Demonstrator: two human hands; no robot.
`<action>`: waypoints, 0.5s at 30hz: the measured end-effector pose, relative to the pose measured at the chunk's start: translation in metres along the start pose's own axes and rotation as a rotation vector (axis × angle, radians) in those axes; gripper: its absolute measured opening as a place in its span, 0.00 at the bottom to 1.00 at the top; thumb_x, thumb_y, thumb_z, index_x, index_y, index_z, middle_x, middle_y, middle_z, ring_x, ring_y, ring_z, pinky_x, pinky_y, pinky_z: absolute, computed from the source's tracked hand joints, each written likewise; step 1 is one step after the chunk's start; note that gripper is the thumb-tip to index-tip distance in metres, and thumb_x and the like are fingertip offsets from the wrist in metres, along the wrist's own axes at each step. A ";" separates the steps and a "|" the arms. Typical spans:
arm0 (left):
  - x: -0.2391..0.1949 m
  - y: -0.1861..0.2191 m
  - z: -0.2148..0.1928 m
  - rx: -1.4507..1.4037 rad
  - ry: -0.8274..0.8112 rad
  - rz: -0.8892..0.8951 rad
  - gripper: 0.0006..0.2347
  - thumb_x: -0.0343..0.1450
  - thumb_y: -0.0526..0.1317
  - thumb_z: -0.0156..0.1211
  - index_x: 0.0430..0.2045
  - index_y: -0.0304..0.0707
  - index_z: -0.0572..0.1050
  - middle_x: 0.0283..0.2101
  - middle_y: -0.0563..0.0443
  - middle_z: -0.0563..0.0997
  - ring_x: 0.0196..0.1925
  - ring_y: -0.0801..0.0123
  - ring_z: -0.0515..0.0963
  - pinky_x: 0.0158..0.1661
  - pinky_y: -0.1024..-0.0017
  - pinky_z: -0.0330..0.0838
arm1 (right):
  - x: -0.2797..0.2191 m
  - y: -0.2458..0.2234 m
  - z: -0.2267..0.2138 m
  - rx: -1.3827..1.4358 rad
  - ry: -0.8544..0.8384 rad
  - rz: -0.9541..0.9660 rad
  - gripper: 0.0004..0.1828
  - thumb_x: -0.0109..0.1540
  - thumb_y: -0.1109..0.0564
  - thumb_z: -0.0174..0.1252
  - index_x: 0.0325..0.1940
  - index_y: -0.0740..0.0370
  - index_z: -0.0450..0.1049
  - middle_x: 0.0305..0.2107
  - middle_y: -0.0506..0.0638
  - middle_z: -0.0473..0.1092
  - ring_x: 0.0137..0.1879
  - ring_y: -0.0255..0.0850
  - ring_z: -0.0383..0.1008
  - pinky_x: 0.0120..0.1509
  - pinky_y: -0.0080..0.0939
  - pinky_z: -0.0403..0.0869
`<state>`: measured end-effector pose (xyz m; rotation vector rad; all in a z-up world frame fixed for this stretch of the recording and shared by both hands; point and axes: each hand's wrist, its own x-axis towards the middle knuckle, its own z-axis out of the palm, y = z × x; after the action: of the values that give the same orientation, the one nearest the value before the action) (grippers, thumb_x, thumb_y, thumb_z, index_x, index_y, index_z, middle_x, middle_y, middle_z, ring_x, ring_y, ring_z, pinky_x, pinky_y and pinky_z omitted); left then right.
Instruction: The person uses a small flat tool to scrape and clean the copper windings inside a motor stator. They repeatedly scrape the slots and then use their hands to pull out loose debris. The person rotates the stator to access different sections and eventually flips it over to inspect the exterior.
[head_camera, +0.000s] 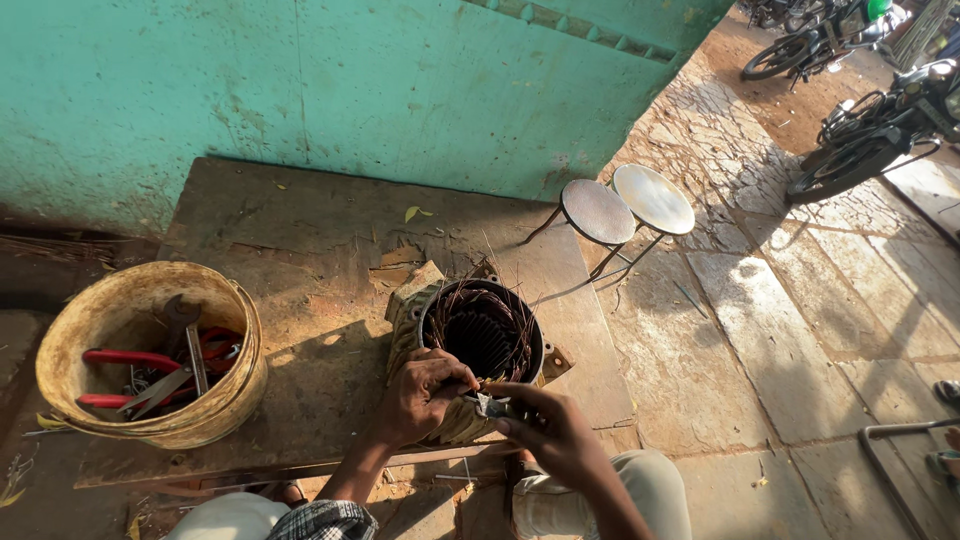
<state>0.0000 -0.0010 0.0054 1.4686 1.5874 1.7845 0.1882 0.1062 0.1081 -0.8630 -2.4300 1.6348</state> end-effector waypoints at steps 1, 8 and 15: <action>0.000 0.001 -0.001 0.003 0.013 0.025 0.07 0.65 0.26 0.63 0.29 0.39 0.83 0.33 0.53 0.84 0.42 0.68 0.82 0.48 0.68 0.76 | 0.000 0.009 0.006 0.086 0.029 -0.009 0.24 0.61 0.59 0.64 0.62 0.60 0.76 0.38 0.47 0.80 0.41 0.31 0.76 0.46 0.35 0.78; 0.000 0.006 -0.003 0.012 0.015 0.019 0.06 0.65 0.27 0.65 0.28 0.41 0.83 0.33 0.55 0.85 0.42 0.69 0.82 0.46 0.68 0.76 | -0.019 0.051 0.040 0.113 0.271 -0.092 0.21 0.60 0.58 0.67 0.58 0.62 0.80 0.31 0.49 0.78 0.35 0.31 0.71 0.37 0.34 0.71; -0.001 0.002 -0.003 -0.029 -0.012 0.088 0.08 0.65 0.28 0.65 0.31 0.43 0.83 0.35 0.59 0.87 0.43 0.72 0.82 0.49 0.70 0.72 | -0.036 0.093 0.050 0.063 0.189 -0.248 0.20 0.59 0.60 0.68 0.56 0.64 0.82 0.24 0.51 0.67 0.27 0.35 0.61 0.33 0.35 0.59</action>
<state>-0.0014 -0.0043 0.0071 1.5556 1.5060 1.8349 0.2369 0.0721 0.0142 -0.6442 -2.2414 1.4614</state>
